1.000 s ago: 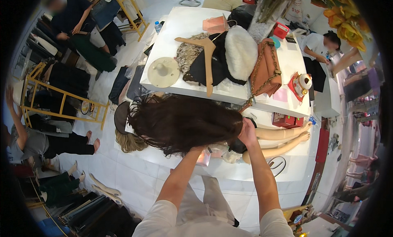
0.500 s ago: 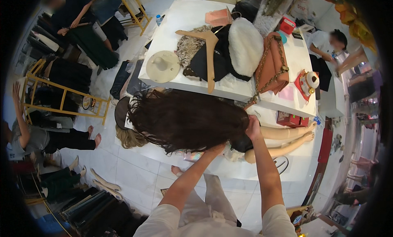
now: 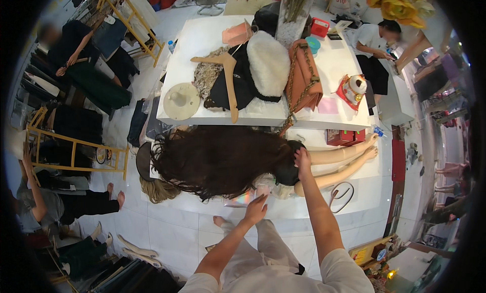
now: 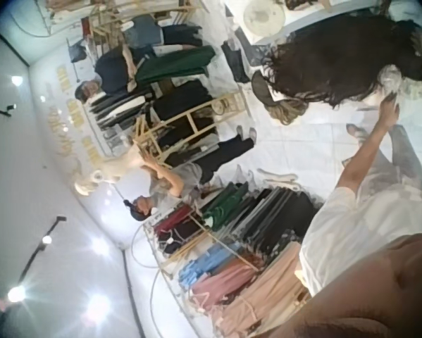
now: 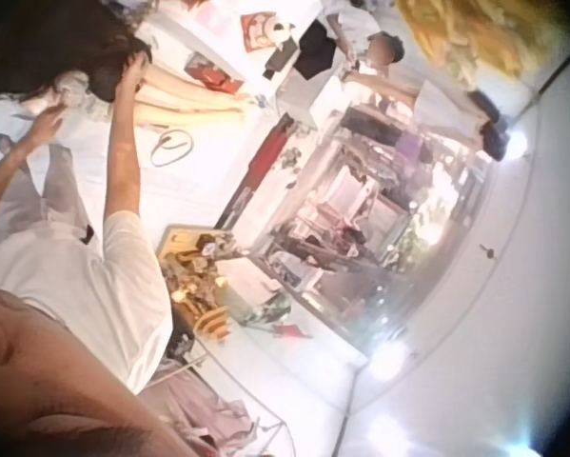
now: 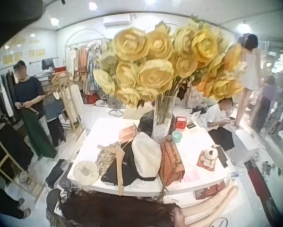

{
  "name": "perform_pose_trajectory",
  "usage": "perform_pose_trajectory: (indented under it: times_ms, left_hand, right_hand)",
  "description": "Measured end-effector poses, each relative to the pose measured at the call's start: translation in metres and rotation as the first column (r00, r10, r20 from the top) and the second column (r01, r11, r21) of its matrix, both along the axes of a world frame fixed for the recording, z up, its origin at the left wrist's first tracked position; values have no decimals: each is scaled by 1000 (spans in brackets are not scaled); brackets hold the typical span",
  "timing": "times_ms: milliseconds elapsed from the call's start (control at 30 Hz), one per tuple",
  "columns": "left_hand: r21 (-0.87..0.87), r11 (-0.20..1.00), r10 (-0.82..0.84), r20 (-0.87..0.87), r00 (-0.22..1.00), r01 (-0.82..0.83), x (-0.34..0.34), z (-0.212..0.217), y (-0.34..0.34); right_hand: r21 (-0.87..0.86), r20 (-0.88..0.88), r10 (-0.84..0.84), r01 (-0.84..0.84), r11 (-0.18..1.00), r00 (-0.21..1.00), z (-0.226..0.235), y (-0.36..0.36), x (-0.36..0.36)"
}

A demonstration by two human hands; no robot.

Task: The person assembles a female mannequin by attaching the head and torso to the legs. They then place a wig on the mannequin's head and adjust it.

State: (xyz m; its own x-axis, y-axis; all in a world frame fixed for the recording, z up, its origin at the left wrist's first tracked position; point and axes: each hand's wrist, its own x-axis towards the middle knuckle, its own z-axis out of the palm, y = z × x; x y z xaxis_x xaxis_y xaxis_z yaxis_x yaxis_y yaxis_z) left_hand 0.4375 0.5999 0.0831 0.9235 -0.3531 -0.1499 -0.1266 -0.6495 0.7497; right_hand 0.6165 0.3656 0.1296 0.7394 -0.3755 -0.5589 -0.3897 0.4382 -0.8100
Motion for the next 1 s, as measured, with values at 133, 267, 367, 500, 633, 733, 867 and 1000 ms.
perform_pose_trajectory:
  times_ms: [133,267,367,500,633,733,867,1000]
  left_hand:
    - [-132,982,102,-234,967,-136,-40,13,37]
    - [-210,942,215,-216,952,-260,-42,71,54]
    - [-330,906,270,-34,962,-266,-26,144,42]
    - [-282,959,145,368,918,-38,-24,256,25]
    - [-156,986,54,611,789,53,-41,280,49]
    - [-57,998,59,647,760,-29,-57,290,81]
    - [-45,990,130,693,709,-137,-85,295,124]
    - [-62,976,186,740,647,-210,-104,307,150]
  right_hand:
    - [-126,91,25,-13,992,996,-7,-4,-94]
    - [-49,-227,84,-97,994,970,33,38,-186]
    - [234,-324,254,-183,955,912,46,73,-225]
    - [428,305,600,-669,608,740,80,135,-225]
    - [758,513,543,-648,78,665,197,202,-195]
    - [347,713,653,-938,-12,255,151,241,-197]
    - [535,591,737,-843,-53,329,193,269,-207]
    - [529,501,826,-847,-57,258,214,292,-218]
